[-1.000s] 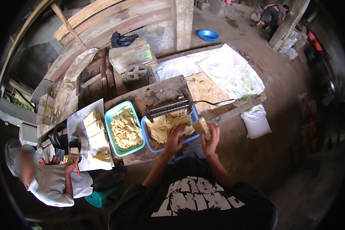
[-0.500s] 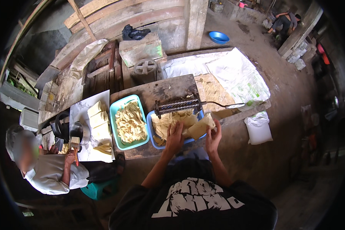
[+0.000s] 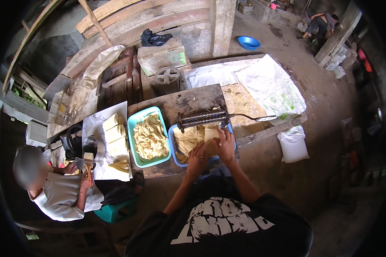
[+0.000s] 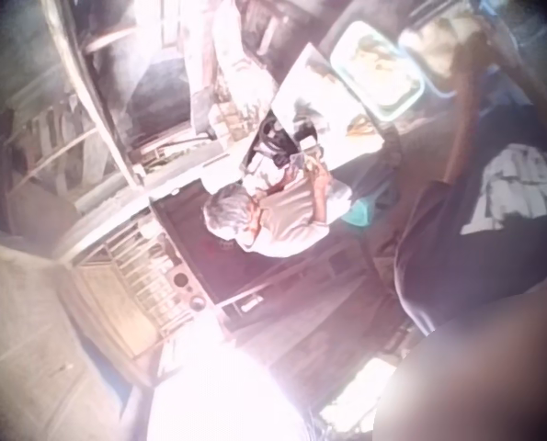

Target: The person processes strips of dough through a manual noodle-cutting machine. They lift a flat sheet of dough, feed it into the rollers, turn the hand crank, and collect the resulting noodle strands in a blue tray.

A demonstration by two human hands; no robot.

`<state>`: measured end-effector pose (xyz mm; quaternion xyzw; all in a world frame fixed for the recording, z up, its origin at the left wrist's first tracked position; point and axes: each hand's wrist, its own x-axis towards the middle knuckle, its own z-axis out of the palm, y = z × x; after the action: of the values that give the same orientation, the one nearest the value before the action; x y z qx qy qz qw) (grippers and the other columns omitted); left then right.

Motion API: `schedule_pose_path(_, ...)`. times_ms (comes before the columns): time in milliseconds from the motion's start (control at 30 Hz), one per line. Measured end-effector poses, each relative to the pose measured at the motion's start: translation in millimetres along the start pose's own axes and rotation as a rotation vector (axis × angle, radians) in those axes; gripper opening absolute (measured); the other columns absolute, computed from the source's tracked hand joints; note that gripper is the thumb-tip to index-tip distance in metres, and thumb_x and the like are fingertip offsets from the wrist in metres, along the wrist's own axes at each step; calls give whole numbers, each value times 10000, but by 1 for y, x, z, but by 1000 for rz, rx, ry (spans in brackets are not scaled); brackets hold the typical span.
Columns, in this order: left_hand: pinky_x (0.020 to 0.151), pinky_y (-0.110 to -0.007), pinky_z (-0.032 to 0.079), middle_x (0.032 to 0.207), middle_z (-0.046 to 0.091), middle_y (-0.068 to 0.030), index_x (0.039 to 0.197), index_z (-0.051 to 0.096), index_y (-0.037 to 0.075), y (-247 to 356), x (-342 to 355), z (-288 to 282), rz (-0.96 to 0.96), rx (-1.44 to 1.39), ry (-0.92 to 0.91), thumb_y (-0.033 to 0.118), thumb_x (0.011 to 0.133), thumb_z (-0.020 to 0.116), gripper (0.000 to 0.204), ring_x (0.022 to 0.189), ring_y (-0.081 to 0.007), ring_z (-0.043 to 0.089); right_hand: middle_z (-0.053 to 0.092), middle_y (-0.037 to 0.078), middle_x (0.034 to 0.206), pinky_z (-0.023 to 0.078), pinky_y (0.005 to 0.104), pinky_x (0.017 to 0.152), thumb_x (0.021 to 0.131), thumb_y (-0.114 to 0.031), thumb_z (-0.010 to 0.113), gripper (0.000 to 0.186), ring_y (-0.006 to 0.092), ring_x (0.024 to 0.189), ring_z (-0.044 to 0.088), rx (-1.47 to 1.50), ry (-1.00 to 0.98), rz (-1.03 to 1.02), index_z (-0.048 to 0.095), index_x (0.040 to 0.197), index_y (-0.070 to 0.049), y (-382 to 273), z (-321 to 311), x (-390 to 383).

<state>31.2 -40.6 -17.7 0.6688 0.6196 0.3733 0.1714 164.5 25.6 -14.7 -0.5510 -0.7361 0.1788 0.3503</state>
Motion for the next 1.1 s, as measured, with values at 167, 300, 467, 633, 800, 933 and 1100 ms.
schedule_pose_path(167, 764, -390, 416, 921, 593, -143, 974, 579, 45, 4, 11, 1, -50, -64, 56, 106, 773, 554, 212, 839, -304, 554, 522, 125, 1028, 386, 405, 815, 744, -183, 615, 334, 307, 936, 481, -14, 23, 46, 551, 1058, -86, 1, -2, 5)
schedule_pose_path(300, 696, -381, 428, 781, 593, -122, 899, 598, 47, 6, 26, 7, -186, -199, 66, 98, 766, 565, 147, 744, -294, 551, 548, 105, 948, 392, 389, 771, 749, -201, 609, 276, 278, 896, 495, -60, 74, 62, 578, 1000, -90, 5, 3, 6)
schedule_pose_path(467, 689, -375, 416, 798, 582, -81, 819, 624, 72, -7, 25, 6, -256, -150, 284, 106, 726, 615, 99, 756, -275, 533, 545, 92, 958, 384, 376, 750, 741, -211, 616, 262, 270, 891, 491, -116, 88, 72, 588, 979, -106, 3, 4, 8)
schedule_pose_path(633, 760, -386, 366, 940, 561, -35, 817, 632, 119, -3, 15, -1, -182, 240, 257, 135, 688, 652, 132, 898, -252, 491, 521, 71, 984, 368, 380, 766, 734, -209, 613, 224, 258, 914, 472, -133, 90, 40, 574, 934, -115, 4, 3, 8)
schedule_pose_path(800, 806, -405, 358, 1031, 531, -50, 859, 619, 135, 8, 18, -3, -93, 213, 203, 130, 683, 651, 179, 972, -269, 462, 520, 70, 969, 369, 390, 775, 697, -172, 642, 237, 271, 917, 463, -61, 88, 49, 587, 922, -118, 2, -1, 7)
schedule_pose_path(933, 885, -420, 338, 1086, 508, -90, 932, 590, 116, 9, 25, 7, -22, 45, 193, 112, 706, 625, 229, 1026, -303, 442, 522, 66, 974, 368, 399, 789, 676, -132, 654, 230, 275, 942, 451, -43, 73, 110, 595, 897, -115, 0, -1, 9)
schedule_pose_path(1100, 917, -412, 324, 1137, 492, -113, 1056, 533, 91, 17, 37, 6, 24, -32, 185, 109, 721, 603, 343, 1081, -319, 420, 552, 76, 934, 385, 376, 773, 695, -94, 621, 188, 273, 895, 490, -1, 99, -141, 589, 880, -90, 1, -10, 5)
